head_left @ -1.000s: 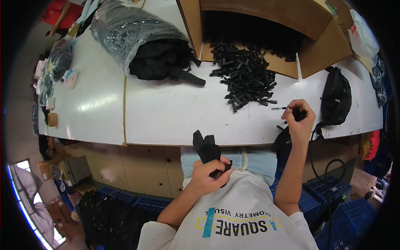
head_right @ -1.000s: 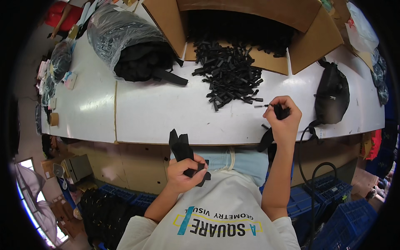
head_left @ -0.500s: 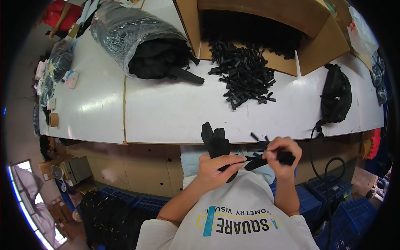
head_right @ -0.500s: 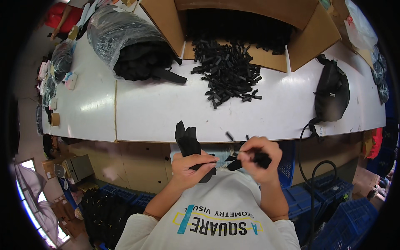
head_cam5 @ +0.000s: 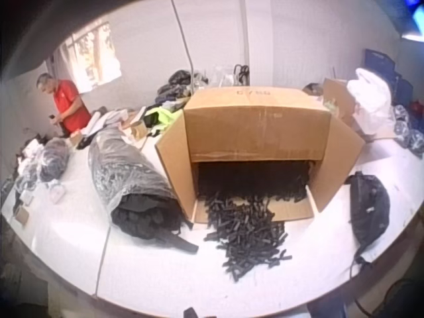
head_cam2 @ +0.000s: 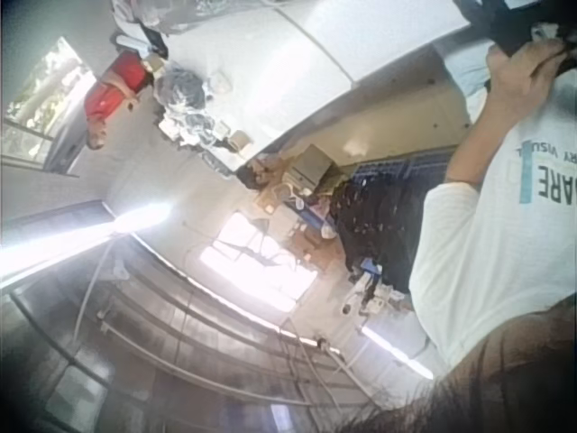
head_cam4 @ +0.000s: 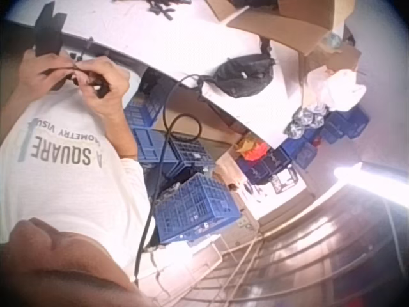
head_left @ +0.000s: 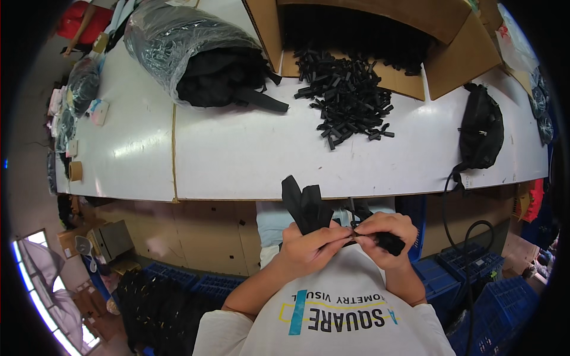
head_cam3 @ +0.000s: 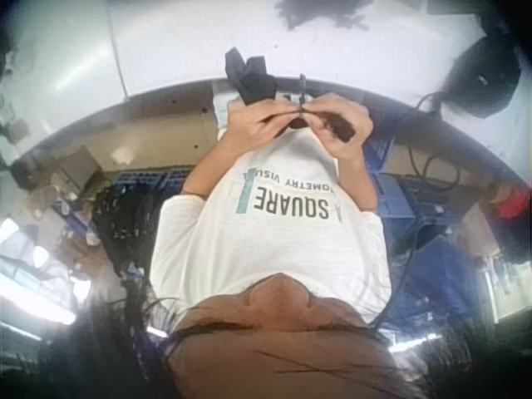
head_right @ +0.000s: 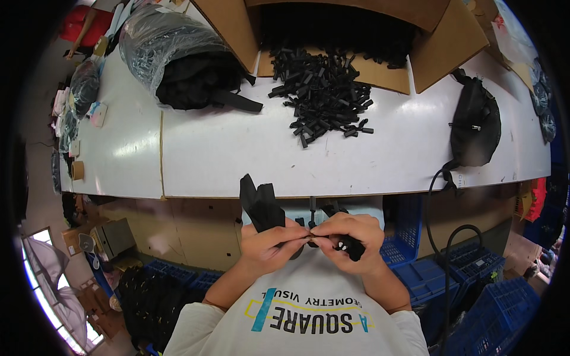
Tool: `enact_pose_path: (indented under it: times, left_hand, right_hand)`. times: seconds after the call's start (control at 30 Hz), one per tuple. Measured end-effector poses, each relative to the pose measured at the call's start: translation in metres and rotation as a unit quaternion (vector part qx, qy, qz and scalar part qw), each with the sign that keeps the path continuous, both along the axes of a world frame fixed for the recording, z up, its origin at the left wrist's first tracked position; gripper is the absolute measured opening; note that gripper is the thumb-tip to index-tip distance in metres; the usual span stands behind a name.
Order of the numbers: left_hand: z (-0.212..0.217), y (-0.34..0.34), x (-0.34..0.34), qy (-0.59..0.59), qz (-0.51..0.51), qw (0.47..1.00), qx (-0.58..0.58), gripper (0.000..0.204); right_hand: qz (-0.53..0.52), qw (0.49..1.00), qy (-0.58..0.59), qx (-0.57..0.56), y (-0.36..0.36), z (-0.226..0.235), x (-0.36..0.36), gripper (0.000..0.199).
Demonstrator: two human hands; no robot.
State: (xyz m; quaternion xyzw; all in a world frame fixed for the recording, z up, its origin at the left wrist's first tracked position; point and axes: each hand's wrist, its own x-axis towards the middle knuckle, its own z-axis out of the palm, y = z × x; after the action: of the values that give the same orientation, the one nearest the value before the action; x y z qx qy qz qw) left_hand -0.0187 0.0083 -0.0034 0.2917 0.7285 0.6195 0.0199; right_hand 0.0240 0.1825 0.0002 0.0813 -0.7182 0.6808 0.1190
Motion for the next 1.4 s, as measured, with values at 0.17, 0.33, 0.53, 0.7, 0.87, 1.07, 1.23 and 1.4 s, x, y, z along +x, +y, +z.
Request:
enact_pose_path:
  times: [0.17,0.33,0.53,0.7,0.87,1.07,1.23,1.4]
  left_hand:
    - [-0.003,-0.002,0.001,-0.008,0.005,1.000,0.015,0.016]
    - [-0.003,-0.004,0.001,0.003,-0.007,1.000,0.000,0.014]
    - [-0.005,-0.004,0.003,-0.021,0.002,1.000,-0.009,0.012]
    - [-0.005,-0.004,0.004,-0.037,-0.003,0.999,-0.013,0.010]
    - [-0.012,-0.002,0.012,-0.064,0.048,0.997,-0.004,0.011]
    - [-0.011,-0.001,0.011,-0.069,0.076,0.995,0.017,0.014]
    - [-0.009,-0.007,0.012,-0.109,0.075,0.991,-0.003,0.015]
    - [-0.011,-0.013,0.014,-0.084,0.093,0.992,0.002,0.017]
  right_hand:
    - [0.018,1.000,0.003,0.004,-0.001,-0.001,0.001,0.027]
    - [-0.001,0.999,0.002,0.046,-0.003,0.000,0.003,0.033]
    - [-0.008,0.995,0.040,0.096,-0.005,0.000,0.001,0.038]
    - [0.006,0.987,0.060,0.151,-0.004,0.000,0.002,0.047]
    - [0.010,0.982,0.039,0.186,-0.006,0.008,0.000,0.034]
    - [0.003,0.978,0.071,0.195,-0.011,0.008,-0.004,0.046]
    - [0.030,0.978,0.093,0.182,-0.013,0.003,-0.007,0.052]
    - [-0.070,0.990,-0.005,0.120,-0.020,0.002,0.005,0.030]
